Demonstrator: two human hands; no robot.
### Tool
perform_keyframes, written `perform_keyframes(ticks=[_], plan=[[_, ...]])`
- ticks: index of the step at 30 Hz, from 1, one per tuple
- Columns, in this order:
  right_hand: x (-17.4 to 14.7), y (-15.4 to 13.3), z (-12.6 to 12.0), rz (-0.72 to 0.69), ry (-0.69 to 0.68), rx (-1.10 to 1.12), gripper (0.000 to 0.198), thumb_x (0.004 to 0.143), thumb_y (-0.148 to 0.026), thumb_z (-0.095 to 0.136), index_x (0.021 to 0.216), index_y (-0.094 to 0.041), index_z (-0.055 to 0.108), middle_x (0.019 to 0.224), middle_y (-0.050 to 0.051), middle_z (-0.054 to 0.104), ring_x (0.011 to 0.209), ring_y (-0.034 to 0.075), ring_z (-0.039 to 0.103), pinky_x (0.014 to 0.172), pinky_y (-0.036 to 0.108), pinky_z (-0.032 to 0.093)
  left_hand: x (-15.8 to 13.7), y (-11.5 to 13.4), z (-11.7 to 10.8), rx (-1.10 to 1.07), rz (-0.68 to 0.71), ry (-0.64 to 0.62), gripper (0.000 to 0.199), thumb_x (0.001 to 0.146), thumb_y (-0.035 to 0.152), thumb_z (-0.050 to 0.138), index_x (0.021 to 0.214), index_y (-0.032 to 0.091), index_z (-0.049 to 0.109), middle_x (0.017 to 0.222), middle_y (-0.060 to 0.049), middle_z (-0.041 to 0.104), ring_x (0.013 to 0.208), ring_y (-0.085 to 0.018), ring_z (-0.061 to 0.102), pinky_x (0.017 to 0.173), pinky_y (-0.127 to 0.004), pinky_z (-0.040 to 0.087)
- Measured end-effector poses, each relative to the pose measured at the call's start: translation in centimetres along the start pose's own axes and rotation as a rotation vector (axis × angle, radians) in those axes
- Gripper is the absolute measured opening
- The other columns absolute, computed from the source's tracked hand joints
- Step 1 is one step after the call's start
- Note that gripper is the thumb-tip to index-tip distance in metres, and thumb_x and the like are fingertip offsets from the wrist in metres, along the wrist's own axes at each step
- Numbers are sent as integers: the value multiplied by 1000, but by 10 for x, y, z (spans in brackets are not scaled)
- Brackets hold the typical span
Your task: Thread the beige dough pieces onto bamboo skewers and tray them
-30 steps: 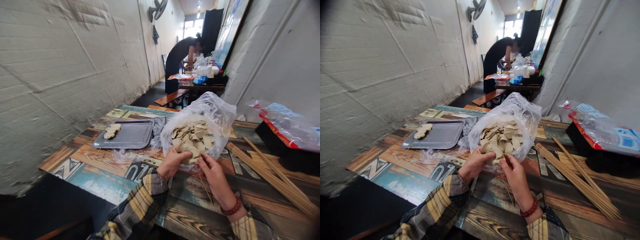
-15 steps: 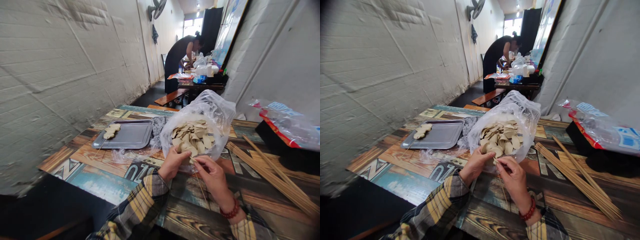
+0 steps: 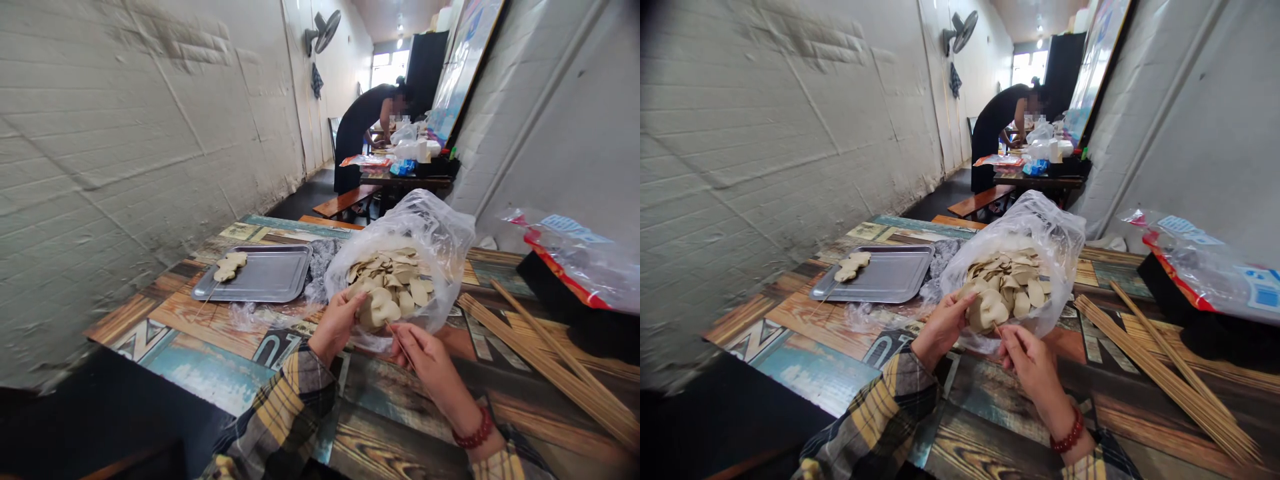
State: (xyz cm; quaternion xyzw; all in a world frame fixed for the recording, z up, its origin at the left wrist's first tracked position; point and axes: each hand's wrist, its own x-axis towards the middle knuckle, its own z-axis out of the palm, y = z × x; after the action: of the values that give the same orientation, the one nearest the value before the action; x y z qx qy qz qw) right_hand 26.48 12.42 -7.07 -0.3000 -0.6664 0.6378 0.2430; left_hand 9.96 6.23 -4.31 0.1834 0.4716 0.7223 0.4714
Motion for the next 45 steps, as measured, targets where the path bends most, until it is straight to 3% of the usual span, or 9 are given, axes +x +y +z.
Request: perform_keyframes(ticks=[3,7,11,23,31,40,45], plan=[[-1,4,3,11,-40,-67,44,87,-54,51,105,-17,66,55,-5,53,42,9,44,42,22,31,-1,4,-1,-9,11,5,39,58,42,83,80,12,70,72,-1,66,59,-9,56,54,-20,43],[-1,9,4,18,11,-84,44,86,-55,51,104,-17,66,50,-7,48,39,9,40,41,21,30,-1,7,0,-112,8,-37,35,61,38,82,83,13,71,77,-3,68,68,-11,60,63,-21,46],[-2,10,4,29,4,-69,42,85,-54,53,99,-17,67,49,-7,47,39,8,38,40,21,28,2,11,-2,-199,27,26,40,59,33,84,92,15,72,83,-4,70,75,-13,62,68,-21,47],[-3,9,6,57,8,-99,46,80,-63,55,85,-18,66,50,-6,50,38,9,41,39,22,27,1,5,0,-131,-14,-18,38,56,35,86,83,13,72,77,-2,68,67,-9,59,63,-19,44],[-4,8,4,33,17,-187,46,80,-63,54,85,-19,68,49,-5,54,37,10,44,39,22,31,0,7,0,-112,23,58,40,49,35,89,78,13,71,70,0,65,61,-9,55,60,-21,40],[-6,9,6,2,52,-164,41,79,-59,59,77,-19,69,44,-4,49,37,9,39,37,22,27,2,0,-3,15,25,21,38,55,41,84,74,11,69,63,1,59,55,-7,48,54,-20,34],[-5,2,-1,0,75,-125,40,81,-57,59,81,-18,68,46,-6,47,40,9,37,39,22,28,4,6,-5,-11,52,14,41,58,39,84,85,12,70,71,-1,63,58,-7,53,58,-21,39]])
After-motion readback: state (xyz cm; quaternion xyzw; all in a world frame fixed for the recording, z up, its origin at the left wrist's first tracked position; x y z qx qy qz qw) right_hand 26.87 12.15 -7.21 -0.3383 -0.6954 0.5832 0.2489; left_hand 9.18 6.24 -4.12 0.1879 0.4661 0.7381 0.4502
